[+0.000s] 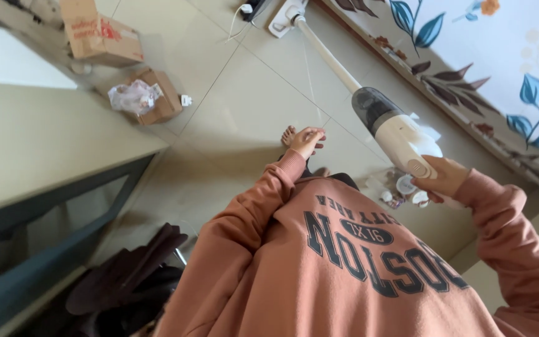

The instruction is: Vacuuming the floor and organizing a standing fan and power strips.

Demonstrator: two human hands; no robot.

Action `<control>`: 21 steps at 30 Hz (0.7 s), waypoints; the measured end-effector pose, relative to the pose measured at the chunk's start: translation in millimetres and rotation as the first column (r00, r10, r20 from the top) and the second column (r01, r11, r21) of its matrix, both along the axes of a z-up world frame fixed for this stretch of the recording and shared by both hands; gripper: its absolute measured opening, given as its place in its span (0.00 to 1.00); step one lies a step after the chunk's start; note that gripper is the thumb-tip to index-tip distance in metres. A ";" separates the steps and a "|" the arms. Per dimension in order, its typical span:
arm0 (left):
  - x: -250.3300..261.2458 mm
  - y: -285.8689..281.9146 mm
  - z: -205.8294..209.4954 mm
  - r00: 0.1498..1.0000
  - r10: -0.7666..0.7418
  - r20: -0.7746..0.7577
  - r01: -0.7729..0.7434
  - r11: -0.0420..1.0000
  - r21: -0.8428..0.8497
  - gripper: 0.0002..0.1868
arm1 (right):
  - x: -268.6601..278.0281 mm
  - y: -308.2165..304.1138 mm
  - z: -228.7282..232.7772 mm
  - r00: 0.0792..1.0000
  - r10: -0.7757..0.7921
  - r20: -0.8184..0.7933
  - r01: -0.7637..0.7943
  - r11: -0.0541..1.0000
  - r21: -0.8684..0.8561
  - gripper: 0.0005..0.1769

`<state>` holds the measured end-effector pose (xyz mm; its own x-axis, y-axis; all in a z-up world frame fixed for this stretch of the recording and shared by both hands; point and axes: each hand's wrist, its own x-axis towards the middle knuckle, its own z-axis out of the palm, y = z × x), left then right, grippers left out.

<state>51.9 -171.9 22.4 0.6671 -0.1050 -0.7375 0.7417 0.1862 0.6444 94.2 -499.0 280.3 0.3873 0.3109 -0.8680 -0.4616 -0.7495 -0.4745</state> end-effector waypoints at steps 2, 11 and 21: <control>0.7 -5.9 -4.1 0.999 0.037 -0.010 -0.037 0.999 -0.003 0.15 | 6.8 -3.8 -3.6 1.000 -0.003 0.022 0.003 1.000 0.021 0.14; -27.2 -69.0 -20.6 0.968 0.252 -0.019 -0.253 0.966 -0.047 0.13 | 1.3 -102.8 29.4 0.990 -0.046 -0.130 0.059 0.993 0.100 0.16; -64.7 -154.8 -16.7 0.887 0.461 -0.022 -0.458 0.875 -0.158 0.14 | -3.9 -199.0 75.0 0.962 -0.044 -0.268 0.025 0.997 -0.072 0.16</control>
